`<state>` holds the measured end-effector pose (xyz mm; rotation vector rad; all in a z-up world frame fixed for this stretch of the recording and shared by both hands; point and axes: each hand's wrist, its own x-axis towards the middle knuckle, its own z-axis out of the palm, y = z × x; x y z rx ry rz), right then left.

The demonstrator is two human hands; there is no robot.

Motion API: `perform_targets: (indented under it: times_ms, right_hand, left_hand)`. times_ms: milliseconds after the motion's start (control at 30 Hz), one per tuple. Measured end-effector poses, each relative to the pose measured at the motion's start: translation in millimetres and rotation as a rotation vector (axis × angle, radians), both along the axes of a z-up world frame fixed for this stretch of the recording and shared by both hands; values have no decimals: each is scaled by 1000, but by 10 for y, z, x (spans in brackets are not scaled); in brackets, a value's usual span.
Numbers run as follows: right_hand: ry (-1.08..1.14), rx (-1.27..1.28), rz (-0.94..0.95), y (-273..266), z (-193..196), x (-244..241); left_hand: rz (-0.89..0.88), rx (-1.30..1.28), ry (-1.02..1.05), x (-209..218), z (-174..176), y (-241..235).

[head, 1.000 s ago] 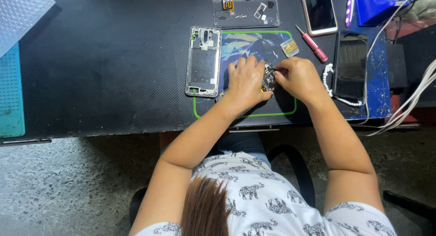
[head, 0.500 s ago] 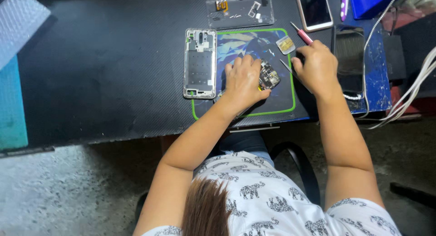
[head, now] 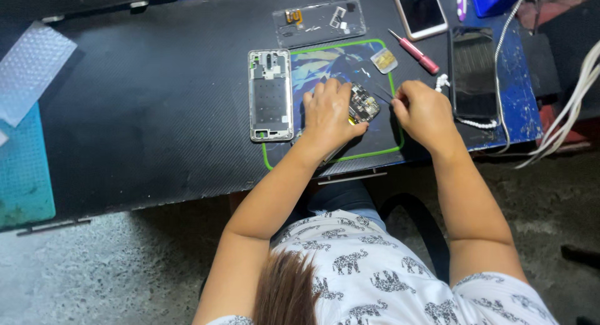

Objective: The person uses a metal spudger to pry and separate the internal components of a disassembled smartphone. They carefully lift the motherboard and battery assembly from the phone's frame, then set the components aside on the work mat.

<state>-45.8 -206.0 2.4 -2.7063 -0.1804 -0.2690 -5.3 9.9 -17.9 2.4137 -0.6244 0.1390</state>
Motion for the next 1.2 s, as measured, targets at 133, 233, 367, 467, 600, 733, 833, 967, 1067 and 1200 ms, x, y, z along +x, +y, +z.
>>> perform_targets:
  times_ms: [133,233,367,467,600,733,833,967,1067,1200]
  right_hand:
    - [-42,104,16,103,28,-168]
    - [-86,150,-7,147,30,-261]
    - [-65,186,-49,180,-13,-317]
    - [-86,196,-51,185,-61,-309]
    - [-140,203,-23,208,-102,-284]
    - [-108,214,-54,214,-120,-300]
    - [-101,233,-52,214,-131,-317]
    - [-86,268,-65,214,-154,-300]
    - [-90,299,-73,214,-187,-302]
    - [-106,341,-83,227,-221,-308]
  left_hand:
    - [-2,-31,6,-3,-36,-1]
    - [-7,-26,10,1,-45,-17]
    - [-16,-24,19,6,-46,-3]
    - [-16,-29,27,1,-44,-8]
    - [-11,-41,-8,-5,-43,-6]
    - [-14,-41,8,4,-74,-10]
    - [-14,-49,14,6,-99,-17]
    - [-12,-65,-7,12,-109,-19]
    - [-16,-82,-2,9,-111,-21]
    - [-21,-84,23,16,-92,-16]
